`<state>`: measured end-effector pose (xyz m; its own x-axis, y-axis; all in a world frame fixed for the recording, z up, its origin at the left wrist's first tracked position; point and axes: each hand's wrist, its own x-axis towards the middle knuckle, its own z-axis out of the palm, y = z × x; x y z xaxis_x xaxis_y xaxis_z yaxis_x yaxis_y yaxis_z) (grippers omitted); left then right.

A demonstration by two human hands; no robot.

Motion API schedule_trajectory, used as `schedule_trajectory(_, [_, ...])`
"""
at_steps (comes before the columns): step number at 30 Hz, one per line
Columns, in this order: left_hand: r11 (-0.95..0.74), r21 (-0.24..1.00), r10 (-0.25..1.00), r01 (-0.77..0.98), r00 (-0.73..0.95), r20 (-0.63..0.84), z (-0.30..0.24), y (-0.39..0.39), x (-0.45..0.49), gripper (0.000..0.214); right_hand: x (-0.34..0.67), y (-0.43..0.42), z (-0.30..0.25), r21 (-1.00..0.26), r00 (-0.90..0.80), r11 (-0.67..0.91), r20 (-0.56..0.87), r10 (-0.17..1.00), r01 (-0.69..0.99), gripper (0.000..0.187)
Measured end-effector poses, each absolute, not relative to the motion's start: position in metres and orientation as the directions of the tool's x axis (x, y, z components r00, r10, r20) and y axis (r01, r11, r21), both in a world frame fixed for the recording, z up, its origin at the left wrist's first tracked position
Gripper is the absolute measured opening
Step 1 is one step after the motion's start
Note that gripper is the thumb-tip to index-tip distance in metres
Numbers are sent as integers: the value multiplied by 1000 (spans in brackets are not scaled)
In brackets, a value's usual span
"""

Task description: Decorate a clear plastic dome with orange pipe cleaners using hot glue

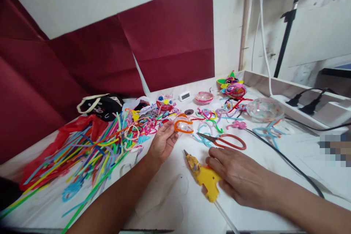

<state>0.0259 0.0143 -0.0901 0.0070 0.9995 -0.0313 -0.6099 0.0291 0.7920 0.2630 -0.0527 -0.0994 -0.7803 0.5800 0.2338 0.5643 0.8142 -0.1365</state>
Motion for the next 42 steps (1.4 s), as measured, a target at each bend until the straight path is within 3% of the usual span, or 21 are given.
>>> schedule_trajectory(6, [-9, 812, 1000, -584, -19, -3, -88, 12, 28, 21, 267, -57, -93, -87, -726, 816, 410, 553, 572, 38])
schedule_trajectory(9, [-19, 814, 1000, -580, -1, 23, -88, 12, 28, 23, 266, -56, -88, -145, -690, 812, 457, 562, 565, 38])
schedule_trajectory(19, [-35, 830, 991, -557, 86, 99, -84, 7, 28, 24, 260, -51, -68, -451, -625, 726, 379, 683, 520, 34])
schedule_trajectory(42, [-69, 867, 981, -494, 125, 149, -82, 4, 27, 22, 264, -50, -65, -562, -616, 675, 332, 714, 478, 33])
